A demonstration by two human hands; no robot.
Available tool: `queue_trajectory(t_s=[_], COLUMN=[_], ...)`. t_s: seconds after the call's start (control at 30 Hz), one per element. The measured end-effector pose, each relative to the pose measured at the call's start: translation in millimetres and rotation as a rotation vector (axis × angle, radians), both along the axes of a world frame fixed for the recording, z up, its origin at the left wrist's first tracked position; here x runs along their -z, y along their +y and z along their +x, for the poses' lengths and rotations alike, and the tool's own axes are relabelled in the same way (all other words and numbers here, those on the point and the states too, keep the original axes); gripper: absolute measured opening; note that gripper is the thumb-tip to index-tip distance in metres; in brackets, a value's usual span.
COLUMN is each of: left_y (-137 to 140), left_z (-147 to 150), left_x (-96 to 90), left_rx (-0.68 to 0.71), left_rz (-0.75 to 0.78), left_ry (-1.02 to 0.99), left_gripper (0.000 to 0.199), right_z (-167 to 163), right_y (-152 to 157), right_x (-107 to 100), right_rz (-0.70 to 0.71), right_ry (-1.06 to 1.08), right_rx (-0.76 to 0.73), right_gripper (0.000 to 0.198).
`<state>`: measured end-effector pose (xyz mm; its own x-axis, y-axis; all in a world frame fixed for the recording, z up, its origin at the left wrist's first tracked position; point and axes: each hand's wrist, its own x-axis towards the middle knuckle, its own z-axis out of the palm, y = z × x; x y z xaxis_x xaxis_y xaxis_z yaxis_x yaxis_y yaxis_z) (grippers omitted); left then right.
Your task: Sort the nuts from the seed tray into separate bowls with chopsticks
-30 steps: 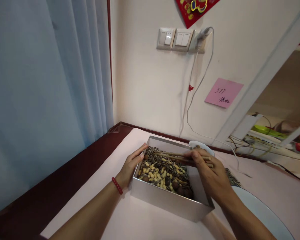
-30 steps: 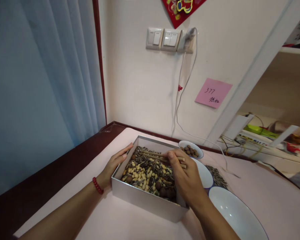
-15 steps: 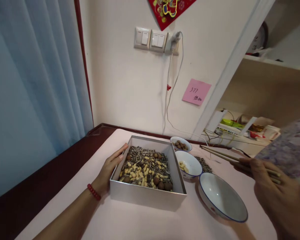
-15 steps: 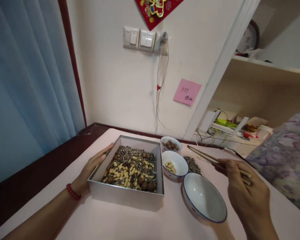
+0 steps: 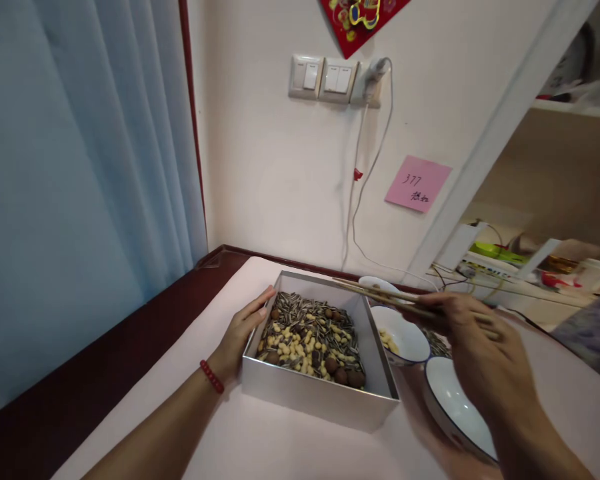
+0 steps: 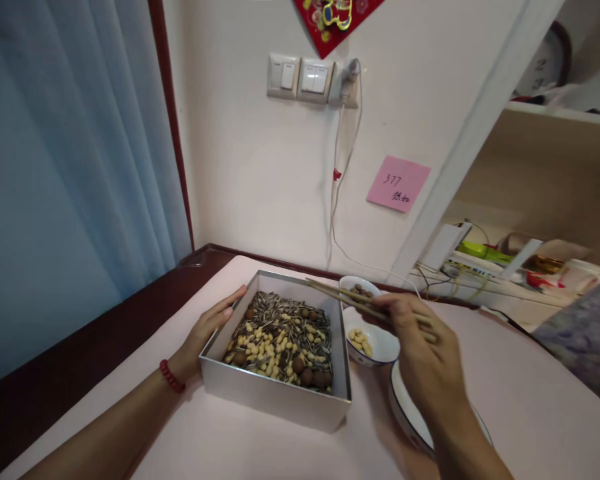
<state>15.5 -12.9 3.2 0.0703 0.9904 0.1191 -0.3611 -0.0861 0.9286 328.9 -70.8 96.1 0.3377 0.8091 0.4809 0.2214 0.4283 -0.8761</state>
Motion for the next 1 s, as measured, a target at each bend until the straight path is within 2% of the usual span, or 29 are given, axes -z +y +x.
queue_trajectory(t_s=[0.17,0.27,0.5,0.73,1.0], left_y=[0.2,0.9,-0.6,-0.3,-1.8], left_z=[-0.8,-1.0,0.0,0.4,-0.1], left_x=[1.1,1.6,5.0,4.9,1.7], left_rx=[0.021,0.029,0.05,0.031,0.024], left_rz=[0.006,-0.004,-0.012,0.013,0.007], left_ry=[-0.009,-0.019,-0.07,-0.043,-0.044], left_gripper=[0.051,0.049,0.045,0.044,0.046], right_z=[-49.7,-66.1,-80.4,-87.4,-79.3], right_y=[35.8,58.9,86.0,91.8,88.4], right_x=[14.8,24.9,29.6,32.2,35.2], right_rz=[-0.075,-0.115,-0.113,-0.136,-0.135], right_ry=[-0.161,-0.221,-0.306,-0.295,-0.221], right_rx=[-0.247,-0.308,-0.289,-0.308,-0.331], right_gripper=[0.044,0.048,0.05,0.05,0.049])
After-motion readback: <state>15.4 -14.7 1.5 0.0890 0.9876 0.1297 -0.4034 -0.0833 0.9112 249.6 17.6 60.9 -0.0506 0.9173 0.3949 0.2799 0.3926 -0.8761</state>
